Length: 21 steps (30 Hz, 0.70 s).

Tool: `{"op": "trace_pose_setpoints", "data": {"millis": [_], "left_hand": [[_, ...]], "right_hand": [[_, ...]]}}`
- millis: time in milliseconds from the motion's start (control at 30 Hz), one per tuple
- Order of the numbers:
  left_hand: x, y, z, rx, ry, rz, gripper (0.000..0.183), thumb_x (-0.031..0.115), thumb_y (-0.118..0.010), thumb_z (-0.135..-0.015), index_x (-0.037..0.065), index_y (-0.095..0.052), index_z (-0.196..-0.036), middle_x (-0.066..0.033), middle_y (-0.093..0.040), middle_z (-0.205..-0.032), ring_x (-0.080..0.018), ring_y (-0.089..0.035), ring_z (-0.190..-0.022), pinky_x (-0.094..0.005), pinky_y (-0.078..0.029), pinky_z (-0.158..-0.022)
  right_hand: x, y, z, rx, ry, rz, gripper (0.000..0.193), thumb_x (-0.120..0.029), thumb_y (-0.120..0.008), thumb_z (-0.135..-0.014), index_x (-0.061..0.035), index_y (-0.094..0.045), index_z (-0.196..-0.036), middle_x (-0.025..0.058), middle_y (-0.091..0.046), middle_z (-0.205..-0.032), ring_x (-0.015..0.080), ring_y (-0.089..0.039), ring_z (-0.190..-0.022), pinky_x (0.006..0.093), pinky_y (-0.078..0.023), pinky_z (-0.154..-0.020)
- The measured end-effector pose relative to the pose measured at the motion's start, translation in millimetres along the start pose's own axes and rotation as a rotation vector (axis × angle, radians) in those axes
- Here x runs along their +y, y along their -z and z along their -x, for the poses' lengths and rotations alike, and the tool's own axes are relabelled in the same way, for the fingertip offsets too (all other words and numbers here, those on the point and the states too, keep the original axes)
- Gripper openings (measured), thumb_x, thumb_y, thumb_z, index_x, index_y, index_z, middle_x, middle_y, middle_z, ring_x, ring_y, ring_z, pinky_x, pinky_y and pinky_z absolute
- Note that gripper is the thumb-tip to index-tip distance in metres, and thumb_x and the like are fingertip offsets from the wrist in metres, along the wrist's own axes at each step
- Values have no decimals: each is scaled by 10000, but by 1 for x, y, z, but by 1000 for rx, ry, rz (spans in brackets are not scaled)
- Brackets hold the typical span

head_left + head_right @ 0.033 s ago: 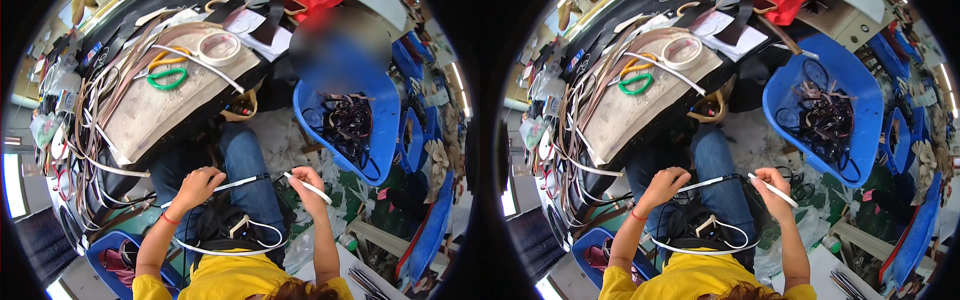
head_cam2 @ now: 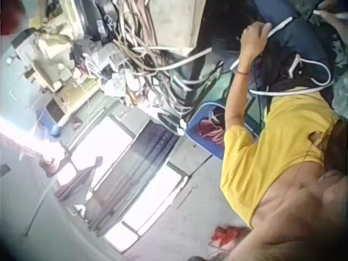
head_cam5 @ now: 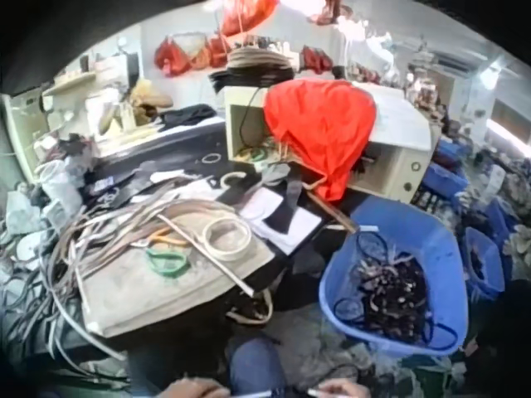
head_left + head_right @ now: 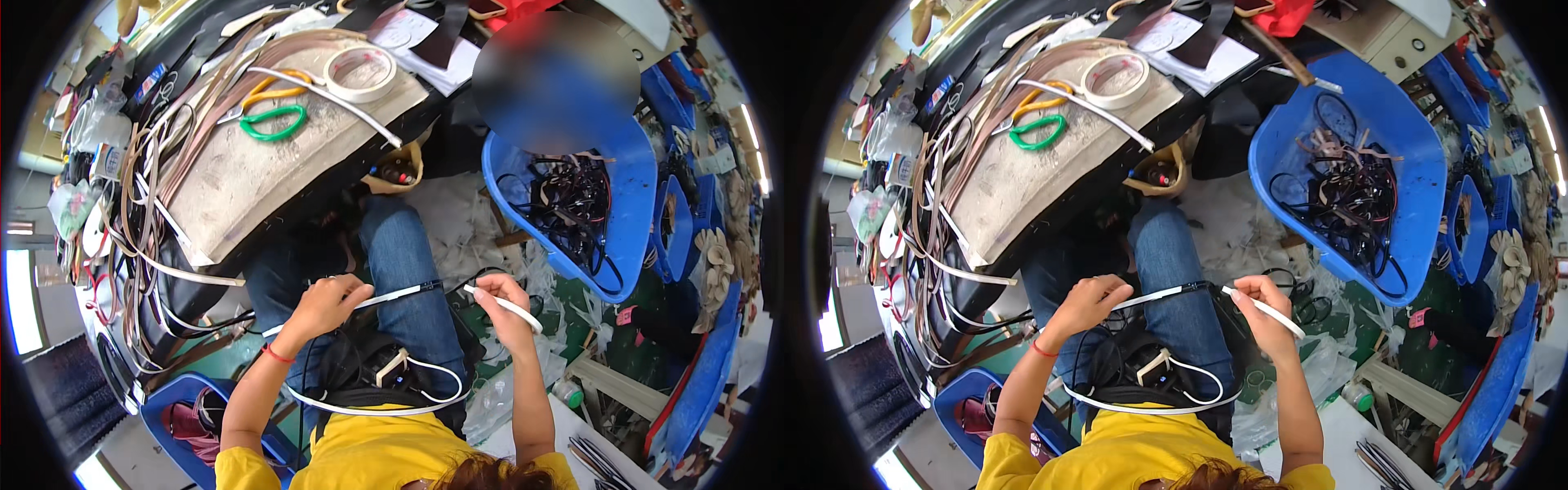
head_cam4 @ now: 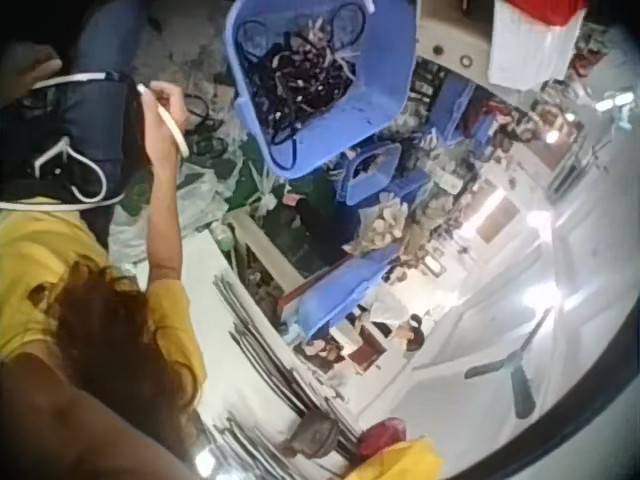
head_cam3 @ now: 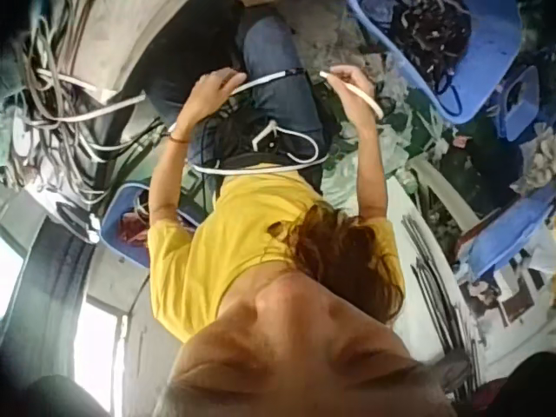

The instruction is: The recorder is sorting and organizing bundles of black straps, using white tape to secure them.

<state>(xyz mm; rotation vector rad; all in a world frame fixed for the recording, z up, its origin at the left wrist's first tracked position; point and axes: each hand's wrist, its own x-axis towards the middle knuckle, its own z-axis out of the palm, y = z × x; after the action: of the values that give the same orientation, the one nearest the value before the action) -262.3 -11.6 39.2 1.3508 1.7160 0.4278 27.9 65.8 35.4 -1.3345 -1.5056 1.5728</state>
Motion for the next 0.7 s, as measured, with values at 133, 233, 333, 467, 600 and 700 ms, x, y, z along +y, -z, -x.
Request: {"op": "trace_pose_setpoints", "data": {"millis": [133, 233, 333, 467, 600, 700], "left_hand": [[8, -32, -16, -114, -24, 185, 334, 349, -585, -881, 27, -673, -869, -126, -676, -727, -258, -665, -667, -326, -500, -612], [6, -33, -23, -126, -50, 155, 209, 235, -606, -850, 36, -670, -856, -108, -672, -704, -257, -659, -647, -326, -493, -590], [-15, -19, -18, -207, -35, 149, 187, 181, -621, -826, 29, -658, -929, -129, -670, -745, -273, -662, -689, -337, -495, -619], [3, -23, -19, -237, -141, 218, 255, 142, -657, -796, 3, -636, -1008, -171, -669, -824, -298, -662, -752, -355, -498, -672], [5, -31, -25, -238, -56, 242, 296, 153, -686, -778, -7, -629, -1021, -185, -664, -819, -308, -662, -746, -362, -499, -678], [4, -33, -25, -236, -94, 282, 293, 176, -682, -788, -8, -634, -1011, -180, -666, -814, -300, -665, -742, -356, -502, -671]], "right_hand": [[16, -20, -14, -184, -107, -160, 162, -53, -623, -860, 8, -587, -1006, 36, -622, -861, 79, -584, -774, 221, -482, -715], [19, -38, -29, -328, -188, -297, 197, -65, -629, -862, 11, -576, -1036, 43, -622, -876, 87, -588, -795, 221, -481, -723], [30, -50, -34, -377, -212, -249, 174, -61, -635, -855, 6, -593, -1010, 31, -624, -876, 80, -582, -796, 211, -474, -725], [32, -58, -33, -383, -214, -201, 159, -50, -652, -839, 7, -611, -982, 24, -629, -858, 67, -569, -765, 205, -460, -702], [24, -63, -38, -407, -178, -74, 167, -50, -664, -828, 4, -625, -981, 22, -641, -858, 58, -574, -778, 201, -463, -697], [20, -61, -39, -418, -168, -54, 171, -47, -668, -823, 5, -629, -981, 23, -645, -841, 62, -585, -771, 204, -468, -696]]}}
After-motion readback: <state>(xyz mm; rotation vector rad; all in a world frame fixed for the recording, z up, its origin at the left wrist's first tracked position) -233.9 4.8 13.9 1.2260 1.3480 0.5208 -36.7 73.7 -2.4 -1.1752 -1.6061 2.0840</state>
